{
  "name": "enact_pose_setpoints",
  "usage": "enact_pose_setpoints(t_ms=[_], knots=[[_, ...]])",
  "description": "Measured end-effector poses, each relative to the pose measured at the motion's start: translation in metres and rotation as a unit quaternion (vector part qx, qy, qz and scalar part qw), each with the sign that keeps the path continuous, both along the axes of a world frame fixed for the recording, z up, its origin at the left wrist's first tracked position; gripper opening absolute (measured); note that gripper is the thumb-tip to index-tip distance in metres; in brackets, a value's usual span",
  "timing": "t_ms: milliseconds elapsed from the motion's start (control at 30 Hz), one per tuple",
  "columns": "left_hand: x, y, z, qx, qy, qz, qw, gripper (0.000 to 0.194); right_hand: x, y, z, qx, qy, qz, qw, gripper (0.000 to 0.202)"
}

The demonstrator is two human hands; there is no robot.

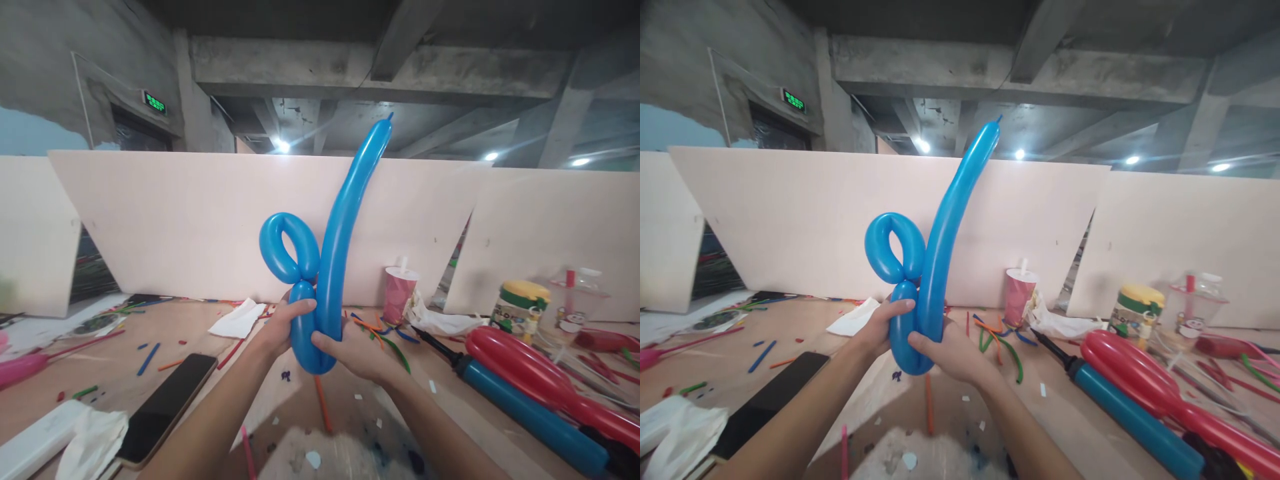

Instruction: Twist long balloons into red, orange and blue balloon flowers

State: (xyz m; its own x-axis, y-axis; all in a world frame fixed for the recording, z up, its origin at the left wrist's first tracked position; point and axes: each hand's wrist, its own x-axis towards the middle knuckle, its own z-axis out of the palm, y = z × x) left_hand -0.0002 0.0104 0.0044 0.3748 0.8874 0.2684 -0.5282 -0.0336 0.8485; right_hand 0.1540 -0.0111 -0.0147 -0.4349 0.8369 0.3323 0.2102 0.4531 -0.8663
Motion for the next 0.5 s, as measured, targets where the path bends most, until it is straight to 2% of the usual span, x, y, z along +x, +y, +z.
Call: enact_pose_setpoints(t_ms=[100, 300, 400, 500], knots=[[-0.0006, 0.0017, -0.0034, -0.016, 0.012, -0.003, 1.0, 0.035, 0.0015, -0.002, 0.0011, 0.0, -0.041, -0.002, 0.999, 0.056], [-0.0049, 0.0051, -0.0066, 0.003, 0.01, -0.144, 0.989, 0.039, -0.0001, -0.0031, 0.0014, -0.026, -0.09, -0.001, 0.996, 0.05], [-0.0055, 0.0056, -0.0074, 0.01, 0.016, -0.123, 0.992, 0.039, -0.0012, -0.0011, -0.0015, -0.002, -0.037, 0.022, 0.999, 0.05], [-0.0066, 0.0061, -0.0082, 0.005, 0.043, -0.088, 0.995, 0.039, 0.0059, 0.0011, -0.002, -0.04, -0.05, 0.023, 0.998, 0.045]])
